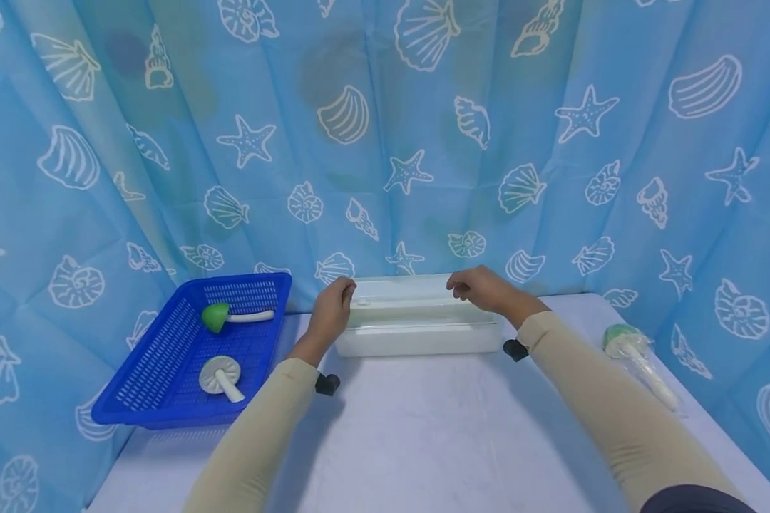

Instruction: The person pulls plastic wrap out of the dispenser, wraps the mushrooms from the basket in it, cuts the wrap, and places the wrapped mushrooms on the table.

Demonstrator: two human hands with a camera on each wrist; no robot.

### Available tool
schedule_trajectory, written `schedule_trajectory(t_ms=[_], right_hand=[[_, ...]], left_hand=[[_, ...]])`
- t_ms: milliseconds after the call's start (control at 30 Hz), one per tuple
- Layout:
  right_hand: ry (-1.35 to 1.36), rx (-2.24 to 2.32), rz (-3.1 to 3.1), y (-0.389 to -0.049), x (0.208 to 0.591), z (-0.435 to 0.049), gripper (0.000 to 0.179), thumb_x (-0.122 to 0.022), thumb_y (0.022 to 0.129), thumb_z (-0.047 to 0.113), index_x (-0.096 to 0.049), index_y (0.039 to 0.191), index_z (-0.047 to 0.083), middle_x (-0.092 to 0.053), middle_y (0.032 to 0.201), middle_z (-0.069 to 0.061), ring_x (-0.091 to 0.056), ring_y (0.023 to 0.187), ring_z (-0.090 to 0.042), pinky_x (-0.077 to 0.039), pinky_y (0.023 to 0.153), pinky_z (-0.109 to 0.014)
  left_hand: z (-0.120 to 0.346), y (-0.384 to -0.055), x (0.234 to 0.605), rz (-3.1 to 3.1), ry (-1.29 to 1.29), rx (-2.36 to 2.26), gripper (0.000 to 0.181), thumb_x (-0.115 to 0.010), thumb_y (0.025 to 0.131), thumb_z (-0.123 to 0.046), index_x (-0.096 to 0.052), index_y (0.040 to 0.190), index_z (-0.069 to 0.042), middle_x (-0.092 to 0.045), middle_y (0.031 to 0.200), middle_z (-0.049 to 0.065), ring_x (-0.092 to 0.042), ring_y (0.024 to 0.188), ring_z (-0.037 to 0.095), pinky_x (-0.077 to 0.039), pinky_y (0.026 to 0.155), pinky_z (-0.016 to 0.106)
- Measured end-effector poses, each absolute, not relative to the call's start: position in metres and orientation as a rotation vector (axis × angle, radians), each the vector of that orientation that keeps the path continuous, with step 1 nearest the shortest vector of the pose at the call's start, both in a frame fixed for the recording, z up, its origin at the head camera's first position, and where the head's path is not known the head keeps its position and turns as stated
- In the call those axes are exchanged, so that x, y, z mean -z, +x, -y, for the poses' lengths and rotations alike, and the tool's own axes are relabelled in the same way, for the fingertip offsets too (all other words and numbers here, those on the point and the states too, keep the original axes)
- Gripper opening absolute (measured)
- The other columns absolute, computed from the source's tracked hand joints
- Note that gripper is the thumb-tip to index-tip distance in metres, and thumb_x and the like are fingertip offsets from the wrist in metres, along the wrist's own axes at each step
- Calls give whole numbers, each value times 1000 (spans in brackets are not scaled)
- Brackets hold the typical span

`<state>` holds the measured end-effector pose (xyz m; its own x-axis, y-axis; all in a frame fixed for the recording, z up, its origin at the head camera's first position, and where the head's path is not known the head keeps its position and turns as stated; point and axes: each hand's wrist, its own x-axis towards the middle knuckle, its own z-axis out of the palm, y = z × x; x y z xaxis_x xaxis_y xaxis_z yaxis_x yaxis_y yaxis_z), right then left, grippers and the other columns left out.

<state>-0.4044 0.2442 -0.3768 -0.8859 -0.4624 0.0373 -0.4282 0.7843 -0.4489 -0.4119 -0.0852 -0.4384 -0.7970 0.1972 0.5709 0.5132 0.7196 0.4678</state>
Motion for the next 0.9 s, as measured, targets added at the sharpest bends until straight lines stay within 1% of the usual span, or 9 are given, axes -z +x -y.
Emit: schedule_trajectory(t_ms=[167,400,467,533,567,667,733,800,900], right_hand=[[-697,669,-2932,-404,375,-257,26,-54,98,5,-64,122,2,-67,109,-11,-62,98,-26,-50,84,-43],[-498,545,-2912,-407,413,-255,34,-68,92,28,-69,114,3,-68,106,-9,-60,103,-28,-48,90,-44],[-462,532,-2918,-408,419,-248,28,-68,91,24,-71,111,4,-68,106,-9,-60,102,-28,-47,92,-45],[-473,494,-2946,-408,422,-244,19,-63,92,14,-72,105,4,-68,101,-9,-59,98,-28,-48,90,-45],[-476,478,-2958,-408,421,-244,16,-60,92,9,-73,101,4,-67,96,-10,-59,94,-27,-48,88,-44],[-540,423,-3009,-407,416,-245,19,-55,92,0,-72,91,7,-62,82,-5,-54,80,-22,-48,77,-38],[-614,414,-3012,-407,410,-247,20,-51,92,-2,-67,82,5,-51,70,-4,-44,69,-20,-42,68,-35],[-697,421,-3017,-406,402,-249,19,-53,92,-2,-67,83,5,-47,69,-2,-40,67,-19,-39,65,-34],[-790,442,-2998,-404,388,-250,14,-56,93,-2,-70,91,2,-57,76,-3,-51,72,-20,-45,69,-35]], left_hand=[[78,-414,432,2442,-555,865,17,-49,103,-12,-62,109,-3,-65,99,12,-63,93,27,-51,80,41],[70,-412,423,2422,-517,1013,19,-44,105,-14,-59,110,-3,-63,88,15,-60,72,20,-49,63,36],[71,-412,422,2412,-493,1041,20,-43,105,-14,-59,110,-3,-62,86,14,-60,70,19,-49,61,35],[71,-411,419,2403,-474,1063,21,-43,105,-15,-59,110,-2,-62,84,12,-60,70,20,-49,61,35],[71,-411,418,2402,-471,1067,21,-43,105,-15,-59,111,-2,-61,84,12,-60,70,20,-49,61,35],[73,-411,416,2425,-477,1073,24,-42,105,-16,-59,113,-1,-62,87,15,-60,72,21,-49,64,36],[76,-411,416,2434,-478,1079,25,-41,106,-17,-59,114,0,-63,89,16,-60,74,22,-49,64,36],[79,-411,416,2429,-471,1091,25,-41,106,-16,-58,115,0,-63,90,17,-61,75,22,-49,63,37],[85,-412,416,2397,-458,1109,23,-42,106,-15,-58,114,0,-62,90,19,-61,75,23,-49,63,38]])
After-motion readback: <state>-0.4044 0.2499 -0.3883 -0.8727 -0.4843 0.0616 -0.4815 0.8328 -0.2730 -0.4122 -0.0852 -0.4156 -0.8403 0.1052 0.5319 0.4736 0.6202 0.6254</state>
